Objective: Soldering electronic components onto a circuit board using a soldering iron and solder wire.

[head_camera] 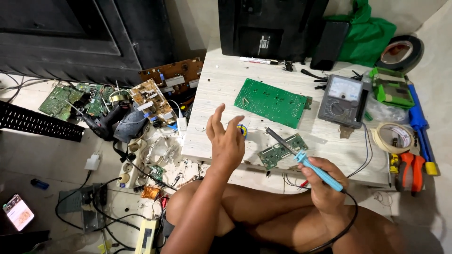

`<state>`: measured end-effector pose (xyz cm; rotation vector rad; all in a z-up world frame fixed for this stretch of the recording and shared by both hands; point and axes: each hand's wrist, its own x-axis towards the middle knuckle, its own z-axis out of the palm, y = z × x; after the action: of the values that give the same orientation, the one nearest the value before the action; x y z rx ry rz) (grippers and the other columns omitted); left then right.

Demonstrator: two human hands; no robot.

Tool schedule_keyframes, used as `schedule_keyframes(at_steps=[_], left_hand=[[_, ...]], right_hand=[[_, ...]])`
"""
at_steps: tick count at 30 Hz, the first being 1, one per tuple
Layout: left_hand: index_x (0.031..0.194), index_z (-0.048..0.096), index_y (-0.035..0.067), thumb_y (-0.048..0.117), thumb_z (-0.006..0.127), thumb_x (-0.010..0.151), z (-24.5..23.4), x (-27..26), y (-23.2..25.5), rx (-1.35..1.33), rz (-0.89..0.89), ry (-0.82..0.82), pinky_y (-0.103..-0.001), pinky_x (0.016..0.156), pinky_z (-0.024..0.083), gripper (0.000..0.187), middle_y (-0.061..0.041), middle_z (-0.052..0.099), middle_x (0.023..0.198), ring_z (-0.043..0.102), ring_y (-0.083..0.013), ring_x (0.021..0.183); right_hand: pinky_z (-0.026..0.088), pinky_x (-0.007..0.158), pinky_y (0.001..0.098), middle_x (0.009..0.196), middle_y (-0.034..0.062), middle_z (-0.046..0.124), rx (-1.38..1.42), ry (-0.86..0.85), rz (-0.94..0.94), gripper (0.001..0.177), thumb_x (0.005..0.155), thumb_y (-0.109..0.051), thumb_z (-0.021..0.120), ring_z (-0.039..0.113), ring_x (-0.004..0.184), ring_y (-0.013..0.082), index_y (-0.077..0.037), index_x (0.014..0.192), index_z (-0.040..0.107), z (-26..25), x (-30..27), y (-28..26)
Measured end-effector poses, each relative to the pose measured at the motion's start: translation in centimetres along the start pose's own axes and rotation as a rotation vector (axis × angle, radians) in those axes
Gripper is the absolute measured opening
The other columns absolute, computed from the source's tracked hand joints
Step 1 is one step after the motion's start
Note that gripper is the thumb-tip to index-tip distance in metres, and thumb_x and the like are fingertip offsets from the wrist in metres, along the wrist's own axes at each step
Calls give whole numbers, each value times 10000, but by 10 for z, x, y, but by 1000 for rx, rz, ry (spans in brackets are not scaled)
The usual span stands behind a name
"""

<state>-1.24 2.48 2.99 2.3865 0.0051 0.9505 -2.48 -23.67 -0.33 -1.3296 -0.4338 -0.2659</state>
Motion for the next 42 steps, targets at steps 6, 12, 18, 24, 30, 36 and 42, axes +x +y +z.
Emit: schedule_keyframes(at_steps=[6,12,18,24,30,36,42], left_hand=[[1163,678,176,2,620,929,1,-9,-1,-123,181,100,-604,1187,310,298,-178,340,1548,375,-391,1412],[1398,617,195,-7,501,914,12,-5,4,97,-114,-118,-683,1197,209,538,-244,153,1633,177,-516,1469],[995,635,138,163,623,1009,-6,0,0,-42,52,134,-578,1151,309,31,-206,376,1481,378,-410,1395],[1176,686,182,193,618,1055,-6,-5,1,-173,192,112,-528,1168,370,140,-160,403,1511,381,-369,1341],[1357,512,96,-67,402,871,-9,16,9,22,-502,-372,-676,1246,51,524,-240,40,1666,18,-536,1517],[706,573,221,396,776,931,27,-12,-40,10,78,112,-286,689,524,350,66,628,821,639,-177,709],[1169,633,156,350,674,983,16,-17,10,-273,-123,-497,-439,684,516,272,-22,680,1229,658,-231,676]], right_hand=[[670,914,344,1115,183,709,-112,-37,-6,229,905,16,719,774,958,282,-36,1127,690,-2,1,-2],[686,834,301,1054,160,738,-433,-137,-263,203,871,-25,777,761,1019,283,-54,1065,724,-7,5,-8],[689,743,219,1116,184,721,-424,-143,-219,203,837,18,791,762,965,214,-46,1024,742,0,5,-20],[700,733,216,1150,193,711,-444,-206,-291,227,848,8,787,760,971,218,-74,1055,745,-5,6,-16],[681,925,291,1241,185,675,-499,-275,-240,240,885,-58,760,729,1110,238,-77,1123,737,-19,-6,-16],[625,742,375,1023,232,673,-494,-20,-332,160,932,4,759,718,863,310,68,1041,661,-12,18,1],[607,651,435,802,262,574,-119,284,-118,132,992,-47,606,665,701,350,-64,1109,548,-31,-3,16]])
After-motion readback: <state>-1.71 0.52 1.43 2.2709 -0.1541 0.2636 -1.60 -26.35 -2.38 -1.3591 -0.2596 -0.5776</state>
